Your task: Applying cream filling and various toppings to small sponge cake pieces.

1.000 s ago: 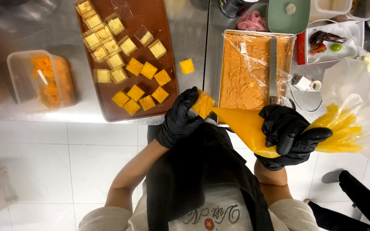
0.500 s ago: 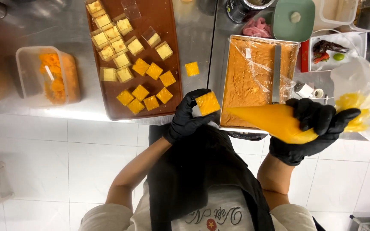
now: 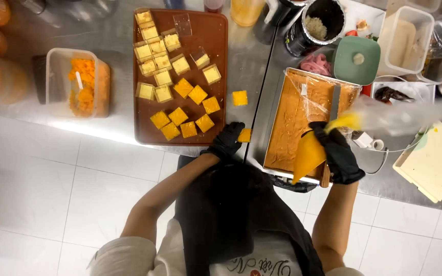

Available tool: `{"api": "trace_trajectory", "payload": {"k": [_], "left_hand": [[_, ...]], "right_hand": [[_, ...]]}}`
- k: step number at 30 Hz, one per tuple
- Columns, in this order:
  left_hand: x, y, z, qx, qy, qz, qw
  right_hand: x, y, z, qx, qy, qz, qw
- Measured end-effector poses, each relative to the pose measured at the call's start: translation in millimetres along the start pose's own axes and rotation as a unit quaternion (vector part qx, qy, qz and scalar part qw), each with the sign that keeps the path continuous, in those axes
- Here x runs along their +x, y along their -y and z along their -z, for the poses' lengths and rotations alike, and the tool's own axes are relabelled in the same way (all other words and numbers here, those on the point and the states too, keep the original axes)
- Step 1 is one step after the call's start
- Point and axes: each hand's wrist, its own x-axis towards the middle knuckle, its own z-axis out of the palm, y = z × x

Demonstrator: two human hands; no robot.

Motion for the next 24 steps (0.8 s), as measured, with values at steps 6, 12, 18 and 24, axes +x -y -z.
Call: {"api": "trace_trajectory", "payload": {"k": [6, 12, 18, 24], "left_hand": [[13.5, 15.9, -6.2, 0.008, -0.023, 0.037, 0.999], [13.0, 14.4, -1.8, 0.003, -0.026, 0.05, 0.998], [9.5, 26.4, -11.9, 0.019, -0.018, 0.058, 0.998], [9.1, 11.8, 1.2, 0.002, -0.048, 0.019, 0.999]], "right_hand": [[98.4, -90.3, 36.5, -0.561, 0.063, -0.042, 0.824], [129.4, -137.0, 55.6, -0.671, 0.085, -0.033, 0.736], [88.5, -87.4, 36.3, -0.684, 0.088, -0.054, 0.722], [61.9, -102.6, 62.2, -0.67, 0.016, -0.044, 0.741]]}}
